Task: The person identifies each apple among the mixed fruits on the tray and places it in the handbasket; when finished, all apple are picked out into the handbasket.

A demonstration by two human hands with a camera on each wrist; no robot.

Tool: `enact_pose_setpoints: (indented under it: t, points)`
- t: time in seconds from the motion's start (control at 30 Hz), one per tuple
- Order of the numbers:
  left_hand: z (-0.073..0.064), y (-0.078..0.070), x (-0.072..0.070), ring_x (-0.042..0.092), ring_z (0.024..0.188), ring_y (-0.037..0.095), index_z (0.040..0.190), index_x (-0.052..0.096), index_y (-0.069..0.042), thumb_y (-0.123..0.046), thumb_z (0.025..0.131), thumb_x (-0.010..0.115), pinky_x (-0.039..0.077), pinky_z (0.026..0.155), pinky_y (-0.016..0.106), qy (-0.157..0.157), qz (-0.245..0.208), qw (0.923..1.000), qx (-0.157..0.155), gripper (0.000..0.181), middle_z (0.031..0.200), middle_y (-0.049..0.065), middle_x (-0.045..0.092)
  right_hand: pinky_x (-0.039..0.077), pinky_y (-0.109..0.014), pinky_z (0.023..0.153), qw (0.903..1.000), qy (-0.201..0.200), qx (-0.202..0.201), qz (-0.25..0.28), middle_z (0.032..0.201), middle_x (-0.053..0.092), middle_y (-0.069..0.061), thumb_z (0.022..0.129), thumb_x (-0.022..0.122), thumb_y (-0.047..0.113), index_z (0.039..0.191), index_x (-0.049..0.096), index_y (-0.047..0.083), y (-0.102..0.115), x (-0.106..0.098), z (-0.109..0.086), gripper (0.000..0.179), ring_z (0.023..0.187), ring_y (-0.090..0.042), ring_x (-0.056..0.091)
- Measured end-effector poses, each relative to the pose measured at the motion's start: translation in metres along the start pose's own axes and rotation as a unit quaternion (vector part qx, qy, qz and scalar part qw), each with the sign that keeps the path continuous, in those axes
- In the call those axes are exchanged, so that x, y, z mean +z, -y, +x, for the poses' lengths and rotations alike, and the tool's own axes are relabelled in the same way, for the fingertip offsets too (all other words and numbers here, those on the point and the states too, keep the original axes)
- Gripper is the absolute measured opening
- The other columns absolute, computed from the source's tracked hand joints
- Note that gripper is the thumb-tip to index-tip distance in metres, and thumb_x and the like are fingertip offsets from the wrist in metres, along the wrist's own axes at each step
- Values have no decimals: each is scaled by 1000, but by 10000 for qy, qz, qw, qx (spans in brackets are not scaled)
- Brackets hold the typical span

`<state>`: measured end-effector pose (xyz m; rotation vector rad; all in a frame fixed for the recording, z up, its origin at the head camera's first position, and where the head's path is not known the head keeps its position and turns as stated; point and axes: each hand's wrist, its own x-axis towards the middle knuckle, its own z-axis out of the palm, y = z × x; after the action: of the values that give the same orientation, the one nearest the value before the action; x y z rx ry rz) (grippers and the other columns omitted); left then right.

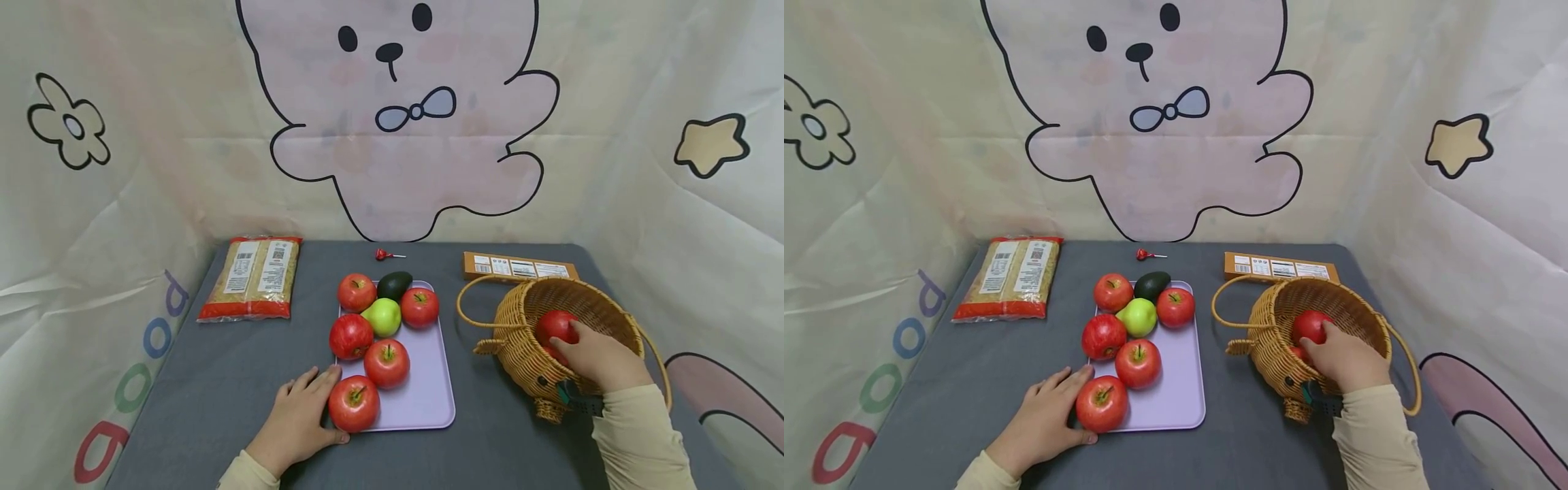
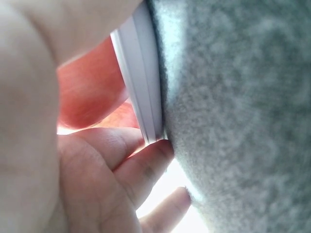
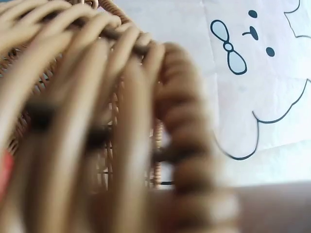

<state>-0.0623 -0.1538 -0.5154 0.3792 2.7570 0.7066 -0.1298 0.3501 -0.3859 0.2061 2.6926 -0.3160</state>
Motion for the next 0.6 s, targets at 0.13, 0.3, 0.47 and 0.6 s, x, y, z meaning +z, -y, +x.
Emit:
enact_pose_setpoints:
  t: [0.13, 0.3, 0.47, 0.6]
  points:
    - [1, 0, 1, 38, 149, 44, 161, 50, -14, -61, 67, 96, 29, 110, 77, 51, 30, 10000, -54, 115, 161, 5, 52, 51, -72, 81, 9961, -880, -84, 10, 144, 47, -46, 107, 41, 67, 159, 35, -8, 11, -2, -14, 92, 117, -65, 55]
    - [1, -1, -1, 39, 148, 45, 160, 50, -13, -60, 66, 97, 29, 109, 77, 25, -15, 10000, -48, 115, 160, 6, 53, 56, -63, 67, 9708, -2263, -739, 287, 139, 58, -37, 106, 56, 57, 160, 45, 4, 42, -3, -39, 76, 108, -55, 62]
    - [0, -1, 0, 39, 149, 44, 161, 50, -13, -59, 67, 97, 29, 110, 77, -2, 20, 10000, -32, 114, 160, 6, 53, 56, -63, 68, 9192, -3432, -1885, 432, 136, 67, -21, 101, 72, 37, 149, 62, 11, 78, 7, -63, 56, 107, -49, 64]
    - [1, 0, 1, 39, 149, 44, 161, 50, -13, -58, 67, 97, 29, 110, 76, -24, 46, 10000, -6, 114, 160, 6, 53, 56, -59, 78, 8678, -4056, -2826, 509, 128, 72, -11, 91, 80, 25, 138, 71, 12, 101, 21, -66, 49, 106, -37, 68]
